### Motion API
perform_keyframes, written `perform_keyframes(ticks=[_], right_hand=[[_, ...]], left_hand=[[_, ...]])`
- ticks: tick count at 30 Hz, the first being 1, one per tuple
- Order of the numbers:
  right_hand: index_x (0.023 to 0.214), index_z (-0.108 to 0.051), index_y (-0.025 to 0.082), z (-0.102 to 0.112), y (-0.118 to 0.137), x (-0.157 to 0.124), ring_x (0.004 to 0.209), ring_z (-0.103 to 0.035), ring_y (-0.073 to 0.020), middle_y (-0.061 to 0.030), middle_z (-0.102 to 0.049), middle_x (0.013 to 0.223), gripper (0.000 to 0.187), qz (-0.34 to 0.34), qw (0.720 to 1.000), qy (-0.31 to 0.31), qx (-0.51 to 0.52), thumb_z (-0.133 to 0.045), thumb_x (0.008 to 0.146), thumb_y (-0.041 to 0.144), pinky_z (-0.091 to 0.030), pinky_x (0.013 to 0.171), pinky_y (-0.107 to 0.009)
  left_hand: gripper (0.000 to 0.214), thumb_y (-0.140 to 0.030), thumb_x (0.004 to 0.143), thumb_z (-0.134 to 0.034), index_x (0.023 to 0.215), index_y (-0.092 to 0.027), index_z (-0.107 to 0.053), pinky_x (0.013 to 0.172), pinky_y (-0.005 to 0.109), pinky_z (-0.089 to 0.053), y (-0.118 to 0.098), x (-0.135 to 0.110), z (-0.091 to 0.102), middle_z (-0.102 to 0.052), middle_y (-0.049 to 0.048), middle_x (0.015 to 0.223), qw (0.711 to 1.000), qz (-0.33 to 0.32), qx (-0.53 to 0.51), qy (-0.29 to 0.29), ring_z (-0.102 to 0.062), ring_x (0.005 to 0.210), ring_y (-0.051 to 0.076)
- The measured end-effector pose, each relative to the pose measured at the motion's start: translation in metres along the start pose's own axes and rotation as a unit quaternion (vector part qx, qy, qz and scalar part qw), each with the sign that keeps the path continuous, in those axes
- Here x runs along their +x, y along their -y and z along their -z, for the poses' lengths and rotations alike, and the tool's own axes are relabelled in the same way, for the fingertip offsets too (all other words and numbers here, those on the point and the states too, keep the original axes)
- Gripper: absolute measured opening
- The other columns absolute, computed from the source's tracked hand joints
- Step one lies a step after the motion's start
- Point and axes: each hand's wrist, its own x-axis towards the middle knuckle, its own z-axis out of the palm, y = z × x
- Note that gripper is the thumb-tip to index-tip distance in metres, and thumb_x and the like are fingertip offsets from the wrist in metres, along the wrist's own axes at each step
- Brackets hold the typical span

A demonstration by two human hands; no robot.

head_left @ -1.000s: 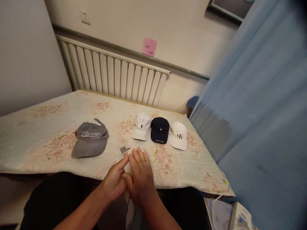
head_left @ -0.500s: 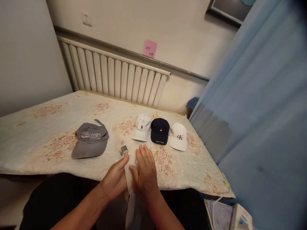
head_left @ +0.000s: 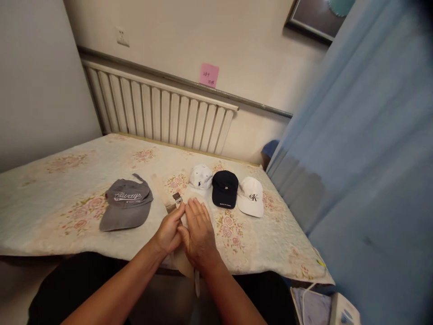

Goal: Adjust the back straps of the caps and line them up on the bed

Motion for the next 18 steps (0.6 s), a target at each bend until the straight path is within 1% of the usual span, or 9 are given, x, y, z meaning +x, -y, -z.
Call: perform_keyframes(ticks=[2,6,11,14,18], right_hand=[[0.136,-0.035,0.005,-0.004,-0.005,-0.002,0.139,-0.022,-0.0257,-0.0181,-0.040,0.142,0.052,0.009,1.000,0.004,0.003,-0.040,0.092,0.031,-0.026,0.112,-0.052],[0.137,-0.034,0.009,-0.007,-0.016,-0.008,0.138,-0.025,-0.0248,-0.0165,-0.041,0.142,0.051,0.008,1.000,0.015,0.015,-0.040,0.092,0.032,-0.028,0.111,-0.053],[0.136,-0.037,0.011,-0.004,-0.026,-0.010,0.137,-0.030,-0.0231,-0.0157,-0.045,0.139,0.046,-0.020,0.999,-0.008,0.035,-0.039,0.093,0.028,-0.032,0.109,-0.051],[0.135,-0.038,0.011,-0.003,-0.028,-0.010,0.137,-0.029,-0.0229,-0.0159,-0.044,0.140,0.045,-0.039,0.999,-0.009,0.030,-0.038,0.093,0.025,-0.032,0.109,-0.051],[0.135,-0.038,0.012,-0.003,-0.023,-0.013,0.139,-0.025,-0.0251,-0.0157,-0.043,0.141,0.046,-0.023,1.000,0.002,0.007,-0.040,0.092,0.025,-0.030,0.109,-0.054]], left_hand=[[0.041,-0.023,0.093,-0.040,0.132,-0.011,-0.047,0.105,0.031,-0.036,0.006,0.003,0.004,-0.067,0.0109,0.114,1.000,0.008,-0.025,-0.001,-0.059,0.110,0.019],[0.044,-0.026,0.094,-0.039,0.135,-0.011,-0.042,0.106,0.033,-0.035,0.017,0.001,0.008,-0.064,0.0130,0.118,0.997,0.038,-0.067,0.004,-0.057,0.114,0.020],[0.047,-0.024,0.093,-0.041,0.138,-0.013,-0.037,0.107,0.034,-0.032,0.022,-0.007,0.004,-0.060,0.0129,0.125,0.996,0.029,-0.083,0.014,-0.052,0.120,0.020],[0.048,-0.024,0.092,-0.042,0.139,-0.015,-0.037,0.108,0.035,-0.032,0.023,-0.011,0.000,-0.059,0.0121,0.127,0.995,0.034,-0.087,0.020,-0.050,0.122,0.021],[0.047,-0.024,0.092,-0.043,0.137,-0.015,-0.039,0.106,0.036,-0.035,0.021,-0.013,0.000,-0.060,0.0125,0.125,0.995,0.046,-0.088,0.019,-0.054,0.118,0.022]])
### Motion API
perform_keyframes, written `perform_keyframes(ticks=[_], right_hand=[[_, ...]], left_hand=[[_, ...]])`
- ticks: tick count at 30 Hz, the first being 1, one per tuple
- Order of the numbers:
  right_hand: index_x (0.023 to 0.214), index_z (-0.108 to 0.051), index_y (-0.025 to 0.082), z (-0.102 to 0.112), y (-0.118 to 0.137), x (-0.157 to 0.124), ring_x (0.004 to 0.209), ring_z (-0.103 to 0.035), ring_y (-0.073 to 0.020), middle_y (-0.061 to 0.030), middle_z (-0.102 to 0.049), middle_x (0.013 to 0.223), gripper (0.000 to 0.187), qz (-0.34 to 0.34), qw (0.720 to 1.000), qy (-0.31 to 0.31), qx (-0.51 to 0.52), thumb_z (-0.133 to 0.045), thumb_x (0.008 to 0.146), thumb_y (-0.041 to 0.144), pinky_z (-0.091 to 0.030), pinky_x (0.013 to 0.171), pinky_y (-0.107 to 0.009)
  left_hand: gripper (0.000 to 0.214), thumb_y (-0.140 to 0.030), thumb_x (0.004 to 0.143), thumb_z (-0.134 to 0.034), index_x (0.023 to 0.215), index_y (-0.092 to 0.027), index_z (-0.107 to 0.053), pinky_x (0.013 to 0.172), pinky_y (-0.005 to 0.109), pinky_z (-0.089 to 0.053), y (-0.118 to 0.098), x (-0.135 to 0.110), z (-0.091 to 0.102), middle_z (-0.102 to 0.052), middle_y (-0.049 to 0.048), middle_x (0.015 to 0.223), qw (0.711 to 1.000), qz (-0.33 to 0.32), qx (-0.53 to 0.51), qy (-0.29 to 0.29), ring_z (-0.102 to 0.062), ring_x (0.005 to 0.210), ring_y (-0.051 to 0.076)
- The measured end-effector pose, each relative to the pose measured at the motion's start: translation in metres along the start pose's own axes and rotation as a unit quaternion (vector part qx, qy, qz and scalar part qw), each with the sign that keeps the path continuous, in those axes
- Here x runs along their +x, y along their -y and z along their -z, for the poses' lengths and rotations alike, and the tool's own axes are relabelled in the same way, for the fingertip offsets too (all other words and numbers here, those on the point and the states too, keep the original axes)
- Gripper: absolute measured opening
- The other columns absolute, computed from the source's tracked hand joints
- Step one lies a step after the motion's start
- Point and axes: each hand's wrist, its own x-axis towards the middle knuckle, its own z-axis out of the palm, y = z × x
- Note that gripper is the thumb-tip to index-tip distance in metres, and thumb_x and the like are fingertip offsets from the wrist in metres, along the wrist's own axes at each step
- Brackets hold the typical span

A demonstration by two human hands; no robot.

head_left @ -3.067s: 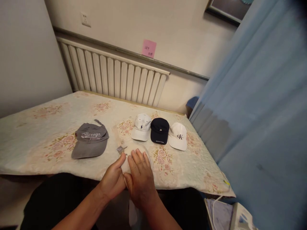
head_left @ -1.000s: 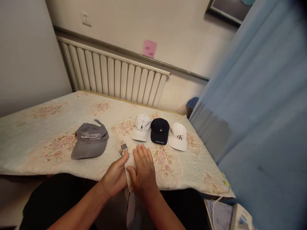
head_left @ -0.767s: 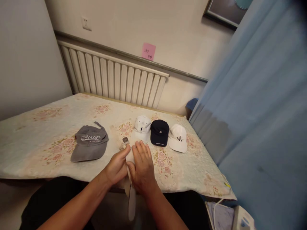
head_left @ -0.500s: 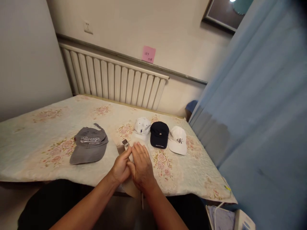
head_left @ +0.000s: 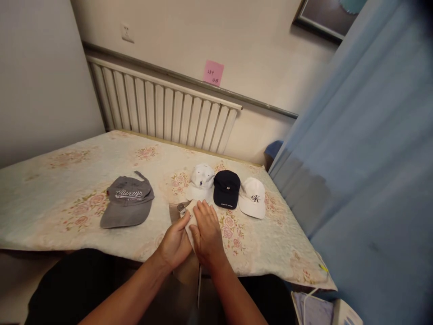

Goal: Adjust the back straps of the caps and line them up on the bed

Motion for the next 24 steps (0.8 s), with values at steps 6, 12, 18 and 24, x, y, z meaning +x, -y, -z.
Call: perform_keyframes(ticks=[6,12,18,24], right_hand=[[0.135,-0.038,0.009,-0.001,0.012,-0.010,0.139,-0.022,-0.0258,-0.0153,-0.042,0.142,0.049,0.027,0.999,0.038,-0.021,-0.043,0.090,0.028,-0.025,0.111,-0.055],[0.137,-0.035,0.009,0.004,0.017,-0.008,0.138,-0.025,-0.0259,-0.0157,-0.044,0.140,0.052,0.025,0.999,0.036,-0.026,-0.044,0.090,0.030,-0.025,0.111,-0.054],[0.137,-0.035,0.010,0.012,0.015,-0.002,0.138,-0.025,-0.0271,-0.0172,-0.042,0.142,0.053,-0.024,0.999,-0.003,-0.043,-0.044,0.091,0.034,-0.028,0.109,-0.055],[0.138,-0.032,0.007,0.021,0.013,0.013,0.140,-0.019,-0.0282,-0.0188,-0.037,0.145,0.056,-0.036,0.996,-0.054,-0.054,-0.044,0.091,0.034,-0.027,0.109,-0.056]], left_hand=[[0.042,-0.030,0.090,-0.047,0.127,-0.011,-0.050,0.098,0.035,-0.044,-0.007,0.000,0.001,-0.067,0.0138,0.112,0.997,0.016,0.031,-0.065,-0.062,0.106,0.023],[0.036,-0.028,0.089,-0.049,0.121,-0.011,-0.056,0.092,0.030,-0.049,-0.007,-0.002,-0.009,-0.070,0.0123,0.105,0.991,0.017,0.078,-0.109,-0.066,0.099,0.021],[0.037,-0.027,0.089,-0.050,0.123,-0.013,-0.055,0.094,0.035,-0.047,-0.012,-0.003,-0.022,-0.068,0.0123,0.110,0.994,0.039,0.098,-0.042,-0.064,0.103,0.024],[0.034,-0.023,0.089,-0.050,0.118,-0.009,-0.059,0.096,0.035,-0.045,-0.029,0.004,-0.043,-0.070,0.0137,0.105,0.987,0.023,0.158,0.003,-0.063,0.103,0.024]])
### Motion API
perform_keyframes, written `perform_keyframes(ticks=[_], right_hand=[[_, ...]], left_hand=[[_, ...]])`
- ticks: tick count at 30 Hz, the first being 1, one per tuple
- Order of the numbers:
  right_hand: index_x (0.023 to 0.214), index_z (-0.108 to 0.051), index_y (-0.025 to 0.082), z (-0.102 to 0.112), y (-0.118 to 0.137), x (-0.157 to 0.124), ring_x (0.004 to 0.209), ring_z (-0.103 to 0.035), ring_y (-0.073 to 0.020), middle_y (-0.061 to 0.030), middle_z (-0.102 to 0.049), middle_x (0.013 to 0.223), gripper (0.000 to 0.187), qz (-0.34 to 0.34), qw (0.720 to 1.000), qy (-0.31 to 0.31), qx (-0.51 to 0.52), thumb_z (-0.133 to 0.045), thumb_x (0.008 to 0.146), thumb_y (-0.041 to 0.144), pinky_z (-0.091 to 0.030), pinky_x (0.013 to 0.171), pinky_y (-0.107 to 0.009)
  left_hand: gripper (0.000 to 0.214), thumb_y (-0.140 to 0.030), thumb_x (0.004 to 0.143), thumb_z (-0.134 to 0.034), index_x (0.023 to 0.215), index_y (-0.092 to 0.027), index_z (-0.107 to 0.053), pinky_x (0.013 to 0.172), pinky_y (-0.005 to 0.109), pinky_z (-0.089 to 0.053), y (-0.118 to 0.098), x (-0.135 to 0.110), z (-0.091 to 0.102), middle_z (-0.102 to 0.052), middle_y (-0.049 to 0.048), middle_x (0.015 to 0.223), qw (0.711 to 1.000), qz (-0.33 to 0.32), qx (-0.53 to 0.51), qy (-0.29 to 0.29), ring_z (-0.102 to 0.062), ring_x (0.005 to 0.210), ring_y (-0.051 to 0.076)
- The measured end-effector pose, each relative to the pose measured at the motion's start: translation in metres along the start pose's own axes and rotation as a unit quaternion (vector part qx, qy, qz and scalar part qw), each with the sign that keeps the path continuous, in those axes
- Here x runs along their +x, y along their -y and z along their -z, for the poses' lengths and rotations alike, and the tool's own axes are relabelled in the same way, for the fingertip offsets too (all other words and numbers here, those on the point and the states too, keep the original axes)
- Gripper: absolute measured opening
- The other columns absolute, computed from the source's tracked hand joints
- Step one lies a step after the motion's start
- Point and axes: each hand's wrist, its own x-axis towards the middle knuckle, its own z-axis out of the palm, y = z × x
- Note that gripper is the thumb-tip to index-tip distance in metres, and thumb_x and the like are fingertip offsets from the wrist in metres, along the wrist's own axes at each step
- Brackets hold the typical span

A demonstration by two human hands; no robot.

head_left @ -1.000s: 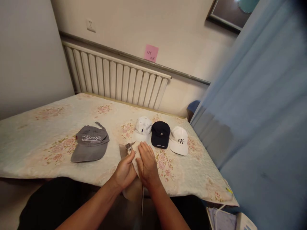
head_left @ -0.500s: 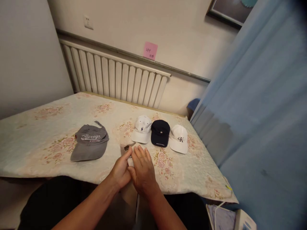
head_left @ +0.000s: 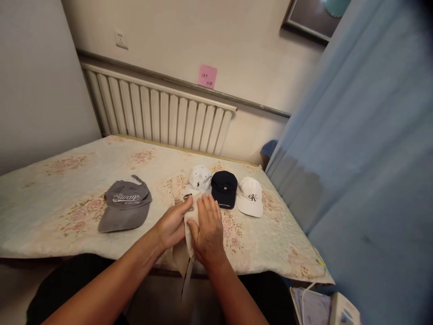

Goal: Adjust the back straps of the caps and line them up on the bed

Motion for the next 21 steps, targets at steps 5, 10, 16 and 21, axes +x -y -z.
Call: perform_keyframes(ticks=[5,10,16,21], right_hand=[[0.141,-0.027,0.009,0.003,0.000,0.015,0.141,-0.015,-0.0301,-0.0178,-0.028,0.149,0.058,-0.016,0.998,-0.057,0.000,-0.044,0.091,0.034,-0.025,0.109,-0.059],[0.142,-0.023,0.008,-0.010,-0.003,0.002,0.141,-0.016,-0.0302,-0.0198,-0.025,0.150,0.061,-0.034,0.998,-0.055,0.022,-0.044,0.091,0.033,-0.029,0.108,-0.058],[0.142,-0.025,0.010,-0.017,-0.009,-0.022,0.140,-0.018,-0.0301,-0.0181,-0.028,0.149,0.058,-0.030,0.998,-0.029,0.041,-0.043,0.091,0.033,-0.029,0.107,-0.059],[0.142,-0.023,0.010,-0.013,-0.011,-0.028,0.140,-0.018,-0.0289,-0.0176,-0.027,0.149,0.058,-0.032,0.998,-0.020,0.056,-0.042,0.092,0.033,-0.027,0.109,-0.057]], left_hand=[[0.032,-0.017,0.085,-0.055,0.115,-0.008,-0.062,0.098,0.033,-0.042,-0.017,0.014,-0.005,-0.069,0.0136,0.108,0.994,-0.056,0.068,0.070,-0.060,0.108,0.024],[0.038,-0.017,0.082,-0.060,0.120,-0.015,-0.060,0.103,0.030,-0.036,-0.001,0.018,0.015,-0.065,0.0089,0.119,0.983,-0.077,0.137,0.095,-0.053,0.118,0.023],[0.036,-0.019,0.083,-0.059,0.119,-0.017,-0.061,0.109,0.030,-0.028,0.035,0.010,0.036,-0.062,0.0069,0.124,0.987,-0.111,0.092,0.073,-0.045,0.126,0.020],[0.037,-0.022,0.083,-0.060,0.119,-0.021,-0.061,0.108,0.035,-0.029,0.047,0.004,0.041,-0.063,0.0061,0.122,0.988,-0.106,0.085,0.068,-0.048,0.123,0.022]])
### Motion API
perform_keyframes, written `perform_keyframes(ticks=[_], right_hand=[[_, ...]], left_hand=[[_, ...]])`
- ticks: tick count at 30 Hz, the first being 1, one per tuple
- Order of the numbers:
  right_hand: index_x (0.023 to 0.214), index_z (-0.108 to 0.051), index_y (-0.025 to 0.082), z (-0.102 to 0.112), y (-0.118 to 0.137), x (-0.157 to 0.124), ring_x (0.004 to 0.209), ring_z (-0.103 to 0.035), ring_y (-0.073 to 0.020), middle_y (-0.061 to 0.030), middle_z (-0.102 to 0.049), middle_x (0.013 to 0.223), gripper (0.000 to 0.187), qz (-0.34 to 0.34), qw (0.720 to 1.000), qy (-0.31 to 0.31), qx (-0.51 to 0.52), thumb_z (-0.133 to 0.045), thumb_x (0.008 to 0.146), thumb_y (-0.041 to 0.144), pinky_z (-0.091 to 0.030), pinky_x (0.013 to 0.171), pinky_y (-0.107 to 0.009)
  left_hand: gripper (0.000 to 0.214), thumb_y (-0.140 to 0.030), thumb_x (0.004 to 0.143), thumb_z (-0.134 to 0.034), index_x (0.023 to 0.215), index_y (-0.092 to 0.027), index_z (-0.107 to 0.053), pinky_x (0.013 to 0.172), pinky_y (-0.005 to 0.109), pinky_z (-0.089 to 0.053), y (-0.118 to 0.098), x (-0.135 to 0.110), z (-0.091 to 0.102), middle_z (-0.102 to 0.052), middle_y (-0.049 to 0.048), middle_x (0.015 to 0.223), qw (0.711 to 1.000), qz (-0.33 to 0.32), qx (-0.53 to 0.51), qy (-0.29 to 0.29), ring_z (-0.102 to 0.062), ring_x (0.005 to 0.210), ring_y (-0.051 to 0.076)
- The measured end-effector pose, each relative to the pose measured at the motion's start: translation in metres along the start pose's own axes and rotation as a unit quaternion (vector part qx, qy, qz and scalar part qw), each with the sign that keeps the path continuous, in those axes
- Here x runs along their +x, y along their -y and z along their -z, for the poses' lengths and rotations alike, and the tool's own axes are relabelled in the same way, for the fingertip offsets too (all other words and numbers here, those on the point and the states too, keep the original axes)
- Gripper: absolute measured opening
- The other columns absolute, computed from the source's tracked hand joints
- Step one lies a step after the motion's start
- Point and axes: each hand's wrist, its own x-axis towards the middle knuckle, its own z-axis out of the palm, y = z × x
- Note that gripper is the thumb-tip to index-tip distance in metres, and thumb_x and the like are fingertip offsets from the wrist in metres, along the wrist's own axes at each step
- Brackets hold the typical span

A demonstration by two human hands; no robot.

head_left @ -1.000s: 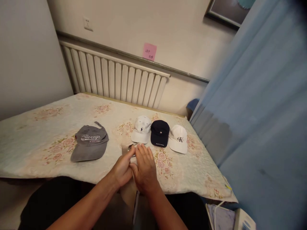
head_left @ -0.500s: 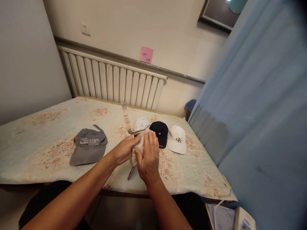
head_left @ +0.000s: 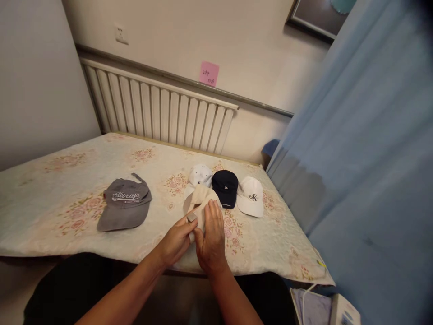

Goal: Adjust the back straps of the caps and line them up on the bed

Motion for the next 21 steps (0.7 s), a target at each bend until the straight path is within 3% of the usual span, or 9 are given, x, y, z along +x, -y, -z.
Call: perform_keyframes(ticks=[12,21], right_hand=[[0.141,-0.025,0.012,0.001,-0.001,-0.012,0.140,-0.018,-0.0295,-0.0168,-0.028,0.149,0.054,-0.015,1.000,-0.007,0.015,-0.041,0.092,0.029,-0.029,0.107,-0.059],[0.142,-0.024,0.012,0.000,0.001,-0.024,0.140,-0.020,-0.0306,-0.0169,-0.030,0.148,0.055,0.001,1.000,0.004,0.002,-0.041,0.092,0.028,-0.029,0.107,-0.061]], left_hand=[[0.039,-0.025,0.084,-0.059,0.122,-0.023,-0.058,0.102,0.036,-0.037,0.005,-0.008,0.001,-0.064,0.0069,0.119,0.999,0.043,-0.003,0.029,-0.052,0.118,0.023],[0.040,-0.028,0.088,-0.053,0.127,-0.021,-0.054,0.104,0.033,-0.035,0.007,-0.008,-0.006,-0.061,0.0065,0.126,0.998,0.048,-0.037,-0.009,-0.051,0.120,0.021]])
